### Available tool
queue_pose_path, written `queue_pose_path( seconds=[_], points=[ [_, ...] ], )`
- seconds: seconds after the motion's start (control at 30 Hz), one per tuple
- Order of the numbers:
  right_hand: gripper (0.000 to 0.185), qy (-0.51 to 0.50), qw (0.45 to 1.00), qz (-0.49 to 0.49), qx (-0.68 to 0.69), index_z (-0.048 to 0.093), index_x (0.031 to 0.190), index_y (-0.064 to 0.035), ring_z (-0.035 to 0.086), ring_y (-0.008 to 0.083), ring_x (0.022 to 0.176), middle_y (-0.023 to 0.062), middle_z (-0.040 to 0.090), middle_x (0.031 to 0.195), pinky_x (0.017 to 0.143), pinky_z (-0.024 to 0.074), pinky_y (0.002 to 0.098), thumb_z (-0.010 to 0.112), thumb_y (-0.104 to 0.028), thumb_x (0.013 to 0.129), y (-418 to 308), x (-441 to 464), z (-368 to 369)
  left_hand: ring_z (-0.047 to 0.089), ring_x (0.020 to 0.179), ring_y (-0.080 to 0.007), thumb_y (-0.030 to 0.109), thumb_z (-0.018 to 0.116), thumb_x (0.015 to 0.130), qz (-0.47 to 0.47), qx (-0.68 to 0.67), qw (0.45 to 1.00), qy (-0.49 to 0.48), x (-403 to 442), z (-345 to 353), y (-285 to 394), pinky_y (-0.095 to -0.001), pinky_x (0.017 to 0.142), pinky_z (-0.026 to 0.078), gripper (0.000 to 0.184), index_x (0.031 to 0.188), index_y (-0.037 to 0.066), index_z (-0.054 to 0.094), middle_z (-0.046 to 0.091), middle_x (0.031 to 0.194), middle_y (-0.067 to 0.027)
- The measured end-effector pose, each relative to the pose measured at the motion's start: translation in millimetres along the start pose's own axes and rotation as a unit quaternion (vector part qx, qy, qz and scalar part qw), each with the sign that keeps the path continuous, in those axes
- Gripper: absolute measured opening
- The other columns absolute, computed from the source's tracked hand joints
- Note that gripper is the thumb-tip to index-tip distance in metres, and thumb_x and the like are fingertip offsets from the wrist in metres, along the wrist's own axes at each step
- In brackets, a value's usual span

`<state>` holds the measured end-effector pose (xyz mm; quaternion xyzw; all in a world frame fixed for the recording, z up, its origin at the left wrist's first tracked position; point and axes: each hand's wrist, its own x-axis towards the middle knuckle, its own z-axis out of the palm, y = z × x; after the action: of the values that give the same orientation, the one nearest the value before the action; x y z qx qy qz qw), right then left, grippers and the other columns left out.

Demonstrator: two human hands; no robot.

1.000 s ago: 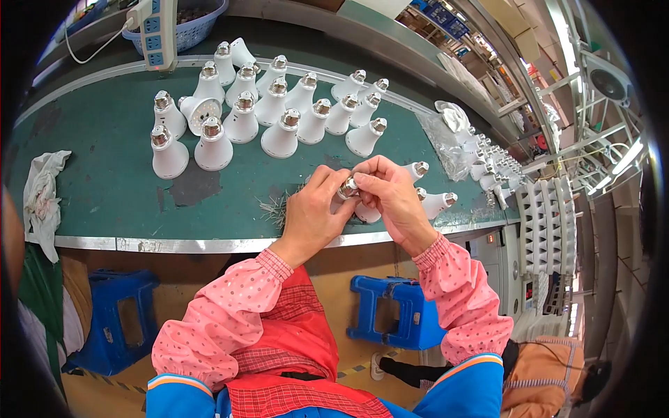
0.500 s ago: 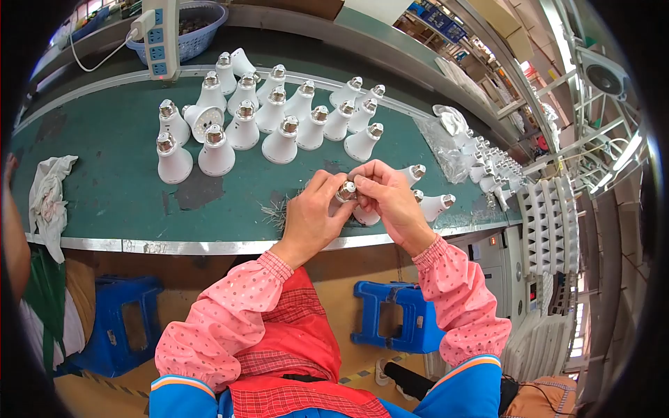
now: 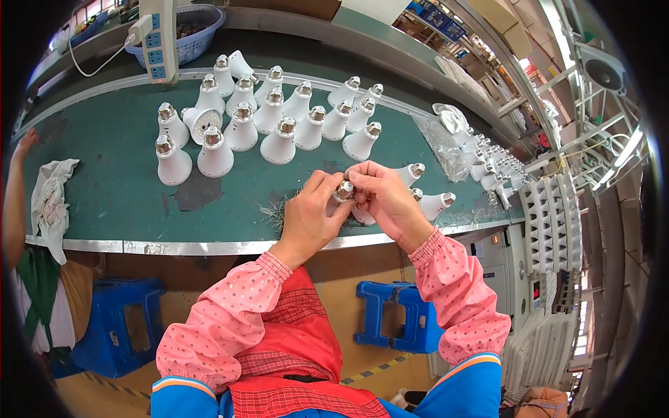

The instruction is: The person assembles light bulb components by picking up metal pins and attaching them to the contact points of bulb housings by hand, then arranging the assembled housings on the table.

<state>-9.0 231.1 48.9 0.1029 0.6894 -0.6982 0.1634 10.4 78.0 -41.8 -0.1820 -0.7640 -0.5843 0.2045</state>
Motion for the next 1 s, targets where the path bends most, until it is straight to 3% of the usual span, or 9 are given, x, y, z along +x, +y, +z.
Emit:
queue_pose_path(
  seconds=[0.4,0.8,1.0],
  points=[
    [0.012,-0.035,0.999,0.005,0.042,0.065,0.109,-0.0065,0.054,0.0047,0.073,-0.0007,0.066,0.093,0.061,0.041,0.0211,0.07,-0.012,0.1,0,-8,0,0.069,0.092,-0.0327,0.015,0.082,0.086,-0.005,-0.006,1.0,-0.004,0,-2,0,-0.0401,0.075,0.056,0.045,0.126,0.003,0.067,0.065,0.107,-0.012],
    [0.016,-0.034,0.997,-0.062,0.032,0.065,0.112,-0.0037,0.055,0.0037,0.072,-0.0011,0.067,0.091,0.06,0.0403,0.0201,0.071,-0.016,0.103,11,-5,-2,0.069,0.091,-0.0331,0.014,0.081,0.087,0.001,-0.007,1.0,0.0,0,-1,0,-0.0404,0.074,0.056,0.043,0.126,0.004,0.066,0.065,0.106,-0.0113],
    [0.013,0.013,0.991,-0.127,0.044,0.067,0.109,-0.0011,0.059,0.0063,0.073,-0.0016,0.067,0.09,0.063,0.0454,0.0208,0.07,-0.012,0.102,20,-6,-1,0.069,0.089,-0.0319,0.014,0.081,0.088,-0.006,-0.012,1.0,-0.009,1,-1,-1,-0.0399,0.073,0.056,0.039,0.123,0.008,0.068,0.065,0.105,-0.01]
  ],
)
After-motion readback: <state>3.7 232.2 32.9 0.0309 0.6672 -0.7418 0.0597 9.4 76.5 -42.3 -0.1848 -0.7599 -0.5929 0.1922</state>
